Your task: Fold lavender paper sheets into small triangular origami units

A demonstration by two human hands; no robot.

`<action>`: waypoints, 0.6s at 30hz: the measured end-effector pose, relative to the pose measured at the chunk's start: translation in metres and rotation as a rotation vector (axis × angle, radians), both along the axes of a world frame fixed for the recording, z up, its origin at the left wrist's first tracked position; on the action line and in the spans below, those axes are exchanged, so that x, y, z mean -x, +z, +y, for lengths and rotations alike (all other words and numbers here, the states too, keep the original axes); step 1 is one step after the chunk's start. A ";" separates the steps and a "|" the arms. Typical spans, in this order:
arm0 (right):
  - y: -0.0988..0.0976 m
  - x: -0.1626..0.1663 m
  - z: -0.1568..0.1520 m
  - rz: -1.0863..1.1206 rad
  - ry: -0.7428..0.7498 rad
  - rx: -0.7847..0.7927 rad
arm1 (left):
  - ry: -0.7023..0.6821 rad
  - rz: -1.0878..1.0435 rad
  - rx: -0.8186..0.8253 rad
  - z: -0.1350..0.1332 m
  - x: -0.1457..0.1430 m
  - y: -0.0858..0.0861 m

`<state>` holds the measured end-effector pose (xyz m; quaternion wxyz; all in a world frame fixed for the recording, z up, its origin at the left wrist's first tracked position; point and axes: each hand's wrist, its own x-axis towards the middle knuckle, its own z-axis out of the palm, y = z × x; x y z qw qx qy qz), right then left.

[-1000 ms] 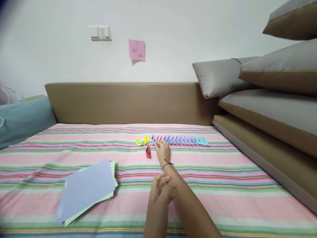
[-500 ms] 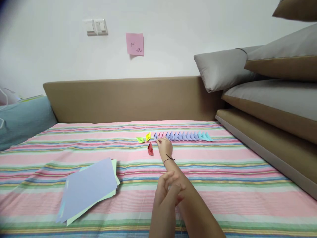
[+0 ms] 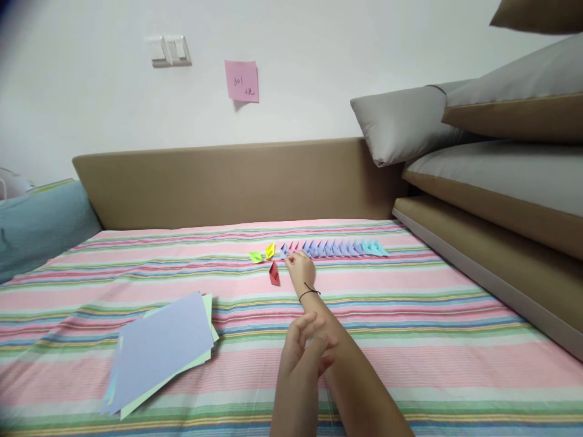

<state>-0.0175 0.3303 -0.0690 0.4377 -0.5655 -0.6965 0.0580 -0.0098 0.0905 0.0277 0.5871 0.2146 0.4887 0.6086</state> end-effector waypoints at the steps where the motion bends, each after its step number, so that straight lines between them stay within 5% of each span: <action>1: 0.000 0.000 0.000 0.000 -0.002 -0.001 | -0.002 0.000 -0.002 0.000 0.000 0.000; 18: 0.001 0.000 -0.002 -0.010 0.038 -0.041 | -0.016 0.030 -0.003 -0.003 -0.001 0.005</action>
